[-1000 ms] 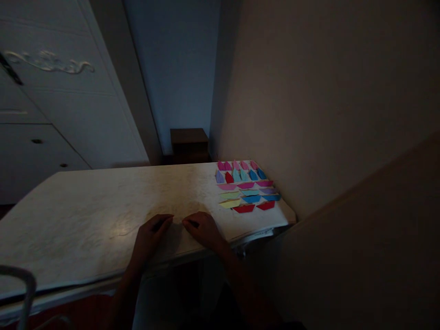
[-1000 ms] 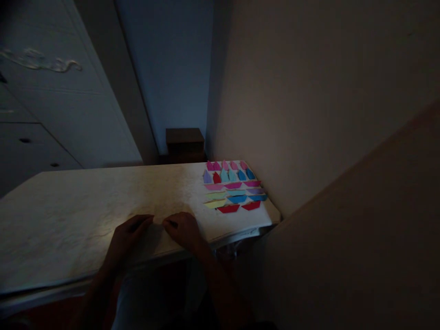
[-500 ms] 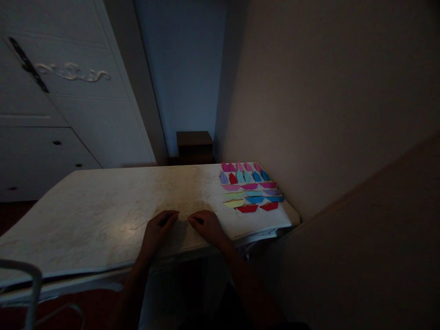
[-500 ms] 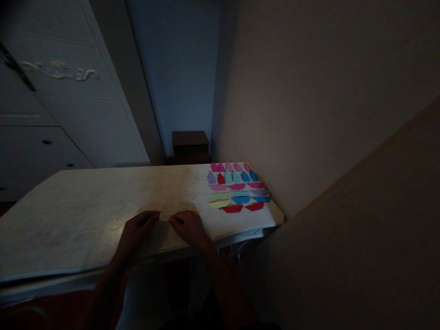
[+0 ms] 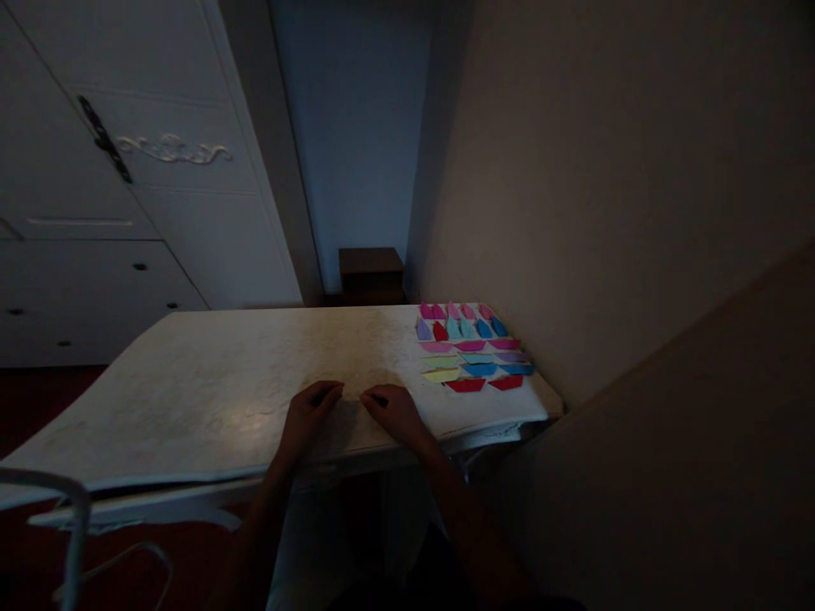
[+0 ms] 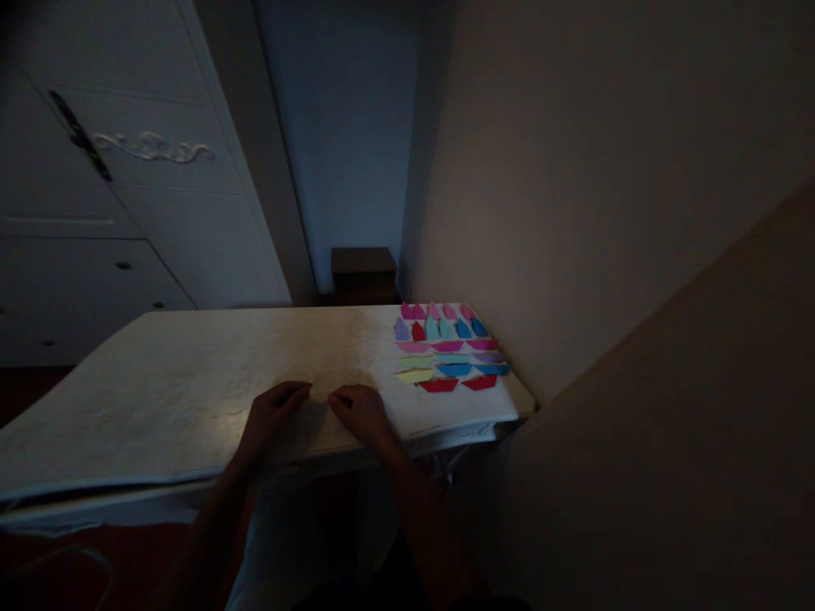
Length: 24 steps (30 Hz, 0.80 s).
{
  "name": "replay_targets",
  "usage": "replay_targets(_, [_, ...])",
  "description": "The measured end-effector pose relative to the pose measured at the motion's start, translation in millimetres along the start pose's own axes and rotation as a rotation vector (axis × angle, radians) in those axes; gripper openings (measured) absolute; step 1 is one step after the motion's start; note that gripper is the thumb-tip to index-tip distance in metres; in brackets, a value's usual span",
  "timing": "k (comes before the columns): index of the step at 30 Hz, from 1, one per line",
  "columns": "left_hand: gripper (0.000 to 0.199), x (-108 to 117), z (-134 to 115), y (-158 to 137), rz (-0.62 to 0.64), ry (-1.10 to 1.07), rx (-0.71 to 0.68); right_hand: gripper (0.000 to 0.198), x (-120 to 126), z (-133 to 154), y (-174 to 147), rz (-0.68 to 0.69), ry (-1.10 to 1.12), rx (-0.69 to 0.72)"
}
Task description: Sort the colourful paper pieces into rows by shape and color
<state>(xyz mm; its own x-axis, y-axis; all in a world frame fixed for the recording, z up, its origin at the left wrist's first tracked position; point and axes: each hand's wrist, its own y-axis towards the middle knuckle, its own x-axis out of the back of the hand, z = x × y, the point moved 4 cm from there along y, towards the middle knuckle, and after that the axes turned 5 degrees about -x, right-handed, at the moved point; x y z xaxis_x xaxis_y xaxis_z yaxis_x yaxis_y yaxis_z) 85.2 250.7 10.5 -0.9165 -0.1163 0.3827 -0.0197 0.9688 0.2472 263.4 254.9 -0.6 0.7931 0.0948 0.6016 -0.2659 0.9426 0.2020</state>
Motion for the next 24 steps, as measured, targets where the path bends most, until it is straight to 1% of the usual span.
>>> replay_targets(8, [0.04, -0.1, 3.0, 1.3, -0.021, -0.029, -0.003, 0.021, 2.0, 1.0, -0.5, -0.008, 0.033, -0.005])
replay_targets(17, [0.043, 0.3, -0.7, -0.8, -0.025, -0.053, 0.025, 0.021, -1.5, -2.8, 0.3, -0.006, -0.015, 0.013])
replay_targets(24, [0.044, 0.6, -2.4, -0.4, -0.023, -0.054, 0.018, 0.021, -0.1, 0.7, -0.1, 0.0, -0.057, -0.008])
